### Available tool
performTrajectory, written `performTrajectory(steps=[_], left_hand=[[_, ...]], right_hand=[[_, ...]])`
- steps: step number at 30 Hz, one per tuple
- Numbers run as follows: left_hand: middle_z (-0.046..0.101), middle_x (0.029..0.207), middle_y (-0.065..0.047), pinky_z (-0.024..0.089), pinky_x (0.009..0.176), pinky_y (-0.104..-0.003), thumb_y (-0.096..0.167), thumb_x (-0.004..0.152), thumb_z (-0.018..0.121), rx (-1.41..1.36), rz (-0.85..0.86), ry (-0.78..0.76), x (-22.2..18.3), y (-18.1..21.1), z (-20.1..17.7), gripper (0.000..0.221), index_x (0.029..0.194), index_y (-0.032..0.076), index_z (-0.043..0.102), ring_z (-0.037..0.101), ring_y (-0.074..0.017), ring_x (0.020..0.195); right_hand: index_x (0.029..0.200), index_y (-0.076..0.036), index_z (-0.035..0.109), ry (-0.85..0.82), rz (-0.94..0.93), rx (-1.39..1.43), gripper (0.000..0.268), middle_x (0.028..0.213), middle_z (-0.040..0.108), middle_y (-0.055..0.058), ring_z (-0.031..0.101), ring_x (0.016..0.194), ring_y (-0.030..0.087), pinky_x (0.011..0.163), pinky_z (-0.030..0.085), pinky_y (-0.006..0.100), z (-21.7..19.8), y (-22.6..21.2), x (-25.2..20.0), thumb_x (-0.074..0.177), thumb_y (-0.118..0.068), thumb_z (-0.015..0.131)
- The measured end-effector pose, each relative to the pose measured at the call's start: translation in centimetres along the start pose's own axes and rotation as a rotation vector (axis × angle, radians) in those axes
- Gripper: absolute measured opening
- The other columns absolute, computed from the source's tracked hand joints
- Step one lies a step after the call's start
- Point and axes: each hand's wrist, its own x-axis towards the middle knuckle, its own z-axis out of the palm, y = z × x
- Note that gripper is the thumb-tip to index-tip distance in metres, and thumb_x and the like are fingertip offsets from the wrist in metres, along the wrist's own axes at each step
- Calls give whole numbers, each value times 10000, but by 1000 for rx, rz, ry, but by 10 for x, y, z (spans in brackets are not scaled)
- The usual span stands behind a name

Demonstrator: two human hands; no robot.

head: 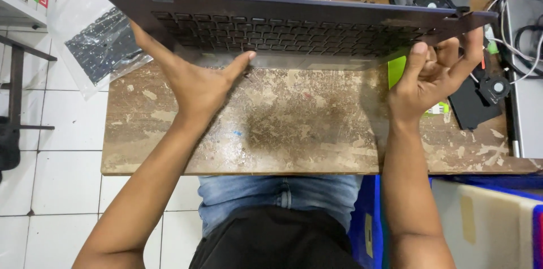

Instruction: The person is securing a laptop keyboard and its ribbon cable using adhesive tape inside the laptop's top case.

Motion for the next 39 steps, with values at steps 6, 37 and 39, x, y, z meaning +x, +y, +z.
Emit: performTrajectory(steps=[6, 37, 39], left_hand=[[-70, 1748, -251, -17, 1427, -490, 398, 787, 1182, 6, -34, -19, 3, 19, -7, 1590, 1603, 60, -140, -12, -390, 1691], [662, 1113, -359, 582, 667, -490, 253, 943, 638, -10, -389, -607, -23, 57, -117, 688, 1501, -108, 459, 698, -347, 776], [706, 1048, -309, 573, 579, -449, 223, 932, 725, 135, -326, -604, -17, 41, -116, 588, 1407, -92, 582, 709, -339, 686]], right_hand=[[1563, -180, 380, 4, 35, -44, 515, 1415, 619, 18, 311, 767, 77, 692, 294, 266, -2, 0, -3, 1162, -29, 666], [954, -58, 754, -684, -96, -421, 252, 1144, 757, 133, 724, 1098, 353, 971, 599, 433, -61, -75, -57, 822, 156, 742], [1037, -28, 735, -841, -10, -389, 330, 1218, 709, 175, 669, 1187, 405, 1014, 573, 477, -60, -85, -49, 800, 195, 680]])
